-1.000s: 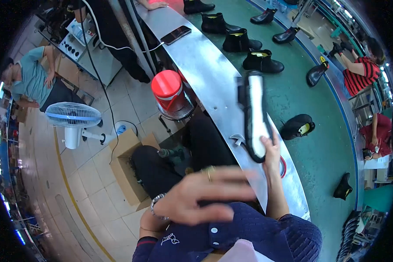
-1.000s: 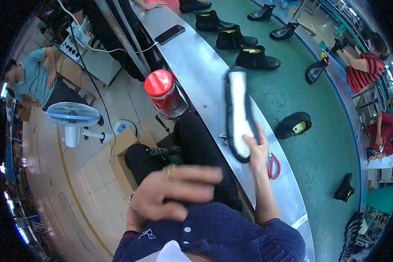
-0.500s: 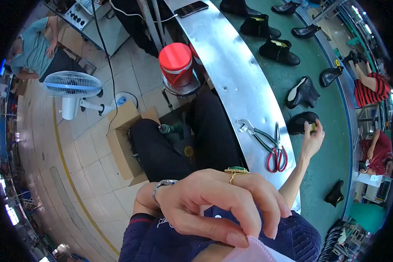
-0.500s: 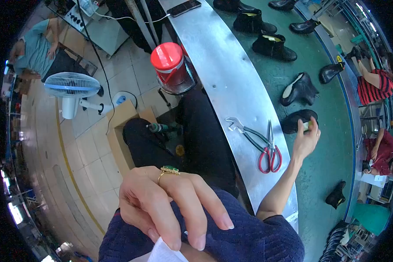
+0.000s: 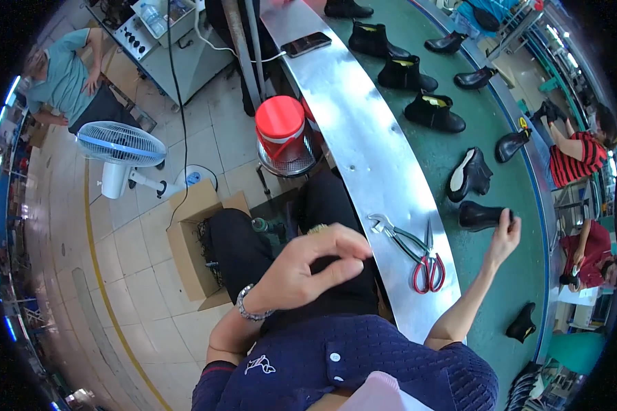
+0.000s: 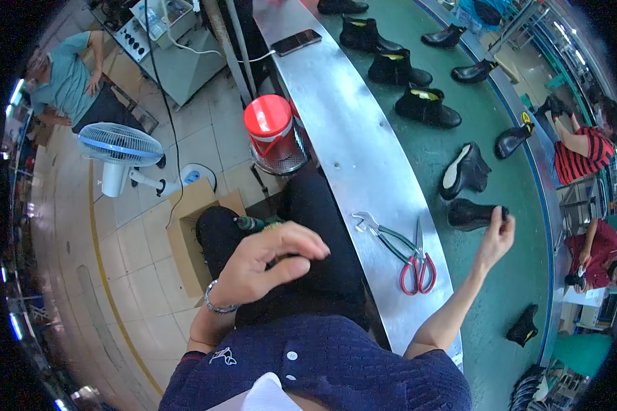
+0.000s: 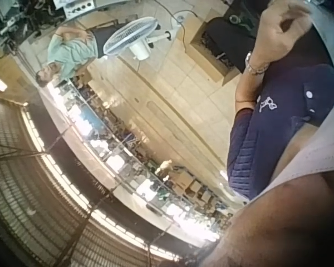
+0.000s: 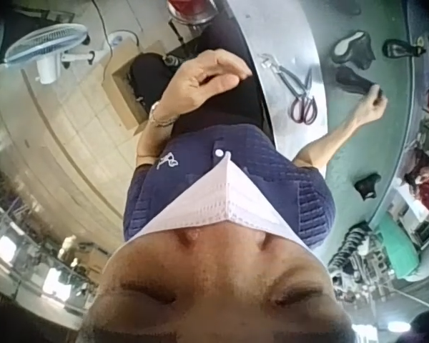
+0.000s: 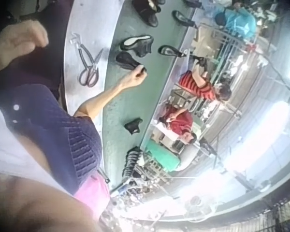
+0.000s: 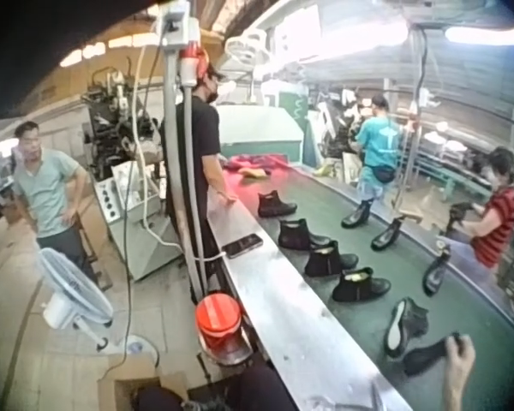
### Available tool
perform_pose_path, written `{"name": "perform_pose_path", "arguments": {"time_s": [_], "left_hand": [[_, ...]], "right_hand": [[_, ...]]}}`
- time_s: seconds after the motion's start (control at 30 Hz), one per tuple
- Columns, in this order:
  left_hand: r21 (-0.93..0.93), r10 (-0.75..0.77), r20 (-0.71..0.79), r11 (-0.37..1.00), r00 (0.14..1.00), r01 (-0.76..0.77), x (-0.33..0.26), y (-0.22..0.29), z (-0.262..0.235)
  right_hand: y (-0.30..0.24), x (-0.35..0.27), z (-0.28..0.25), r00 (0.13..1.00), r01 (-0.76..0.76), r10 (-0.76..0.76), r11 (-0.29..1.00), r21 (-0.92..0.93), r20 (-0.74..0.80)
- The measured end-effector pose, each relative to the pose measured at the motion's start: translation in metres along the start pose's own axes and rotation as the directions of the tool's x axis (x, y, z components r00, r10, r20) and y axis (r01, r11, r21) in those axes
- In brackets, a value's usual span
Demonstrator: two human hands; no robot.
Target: Trimming and finishing the sole edges of a shoe using pliers and scissors.
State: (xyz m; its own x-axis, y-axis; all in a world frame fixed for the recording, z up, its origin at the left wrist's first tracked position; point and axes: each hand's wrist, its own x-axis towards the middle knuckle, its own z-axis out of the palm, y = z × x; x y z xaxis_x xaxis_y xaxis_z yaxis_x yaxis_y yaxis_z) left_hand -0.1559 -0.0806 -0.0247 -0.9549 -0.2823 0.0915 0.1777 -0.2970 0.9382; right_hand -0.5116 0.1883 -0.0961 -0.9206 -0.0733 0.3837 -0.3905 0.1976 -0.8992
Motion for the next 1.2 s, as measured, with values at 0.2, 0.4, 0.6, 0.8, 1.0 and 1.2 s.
{"name": "perform_pose_path", "arguments": {"time_s": [0.2, 0.4, 0.6, 0.8, 1.0, 1.2], "left_hand": [[0.091, -0.036, 0.11, 0.996, 0.993, 0.026, 0.027, -0.036, -0.011], [0.588, 0.063, 0.1, 0.801, 0.993, -0.11, 0.031, -0.058, -0.033], [0.292, 0.142, -0.147, 0.952, 0.979, -0.094, -0.014, -0.091, -0.053], [0.359, 0.148, -0.243, 0.932, 0.959, -0.053, -0.046, -0.107, -0.061], [0.226, 0.09, -0.284, 0.974, 0.955, -0.025, -0.052, -0.116, -0.062], [-0.109, -0.134, -0.407, 0.989, 0.904, 0.098, -0.073, -0.118, -0.056]], "right_hand": [[-0.14, -0.032, 0.04, 0.95, -0.185, 0.119, 0.959, 0.213, 0.288], [-0.184, -0.081, 0.126, 0.62, -0.514, 0.124, 0.81, 0.282, 0.775], [-0.182, -0.116, 0.206, 0.357, -0.605, 0.055, 0.774, 0.187, 0.932], [-0.174, -0.14, 0.225, 0.234, -0.558, 0.064, 0.826, 0.08, 0.97], [-0.16, -0.143, 0.232, 0.172, -0.537, 0.064, 0.843, 0.039, 0.983], [-0.132, -0.135, 0.211, 0.284, -0.336, 0.147, 0.941, -0.046, 0.948]]}}
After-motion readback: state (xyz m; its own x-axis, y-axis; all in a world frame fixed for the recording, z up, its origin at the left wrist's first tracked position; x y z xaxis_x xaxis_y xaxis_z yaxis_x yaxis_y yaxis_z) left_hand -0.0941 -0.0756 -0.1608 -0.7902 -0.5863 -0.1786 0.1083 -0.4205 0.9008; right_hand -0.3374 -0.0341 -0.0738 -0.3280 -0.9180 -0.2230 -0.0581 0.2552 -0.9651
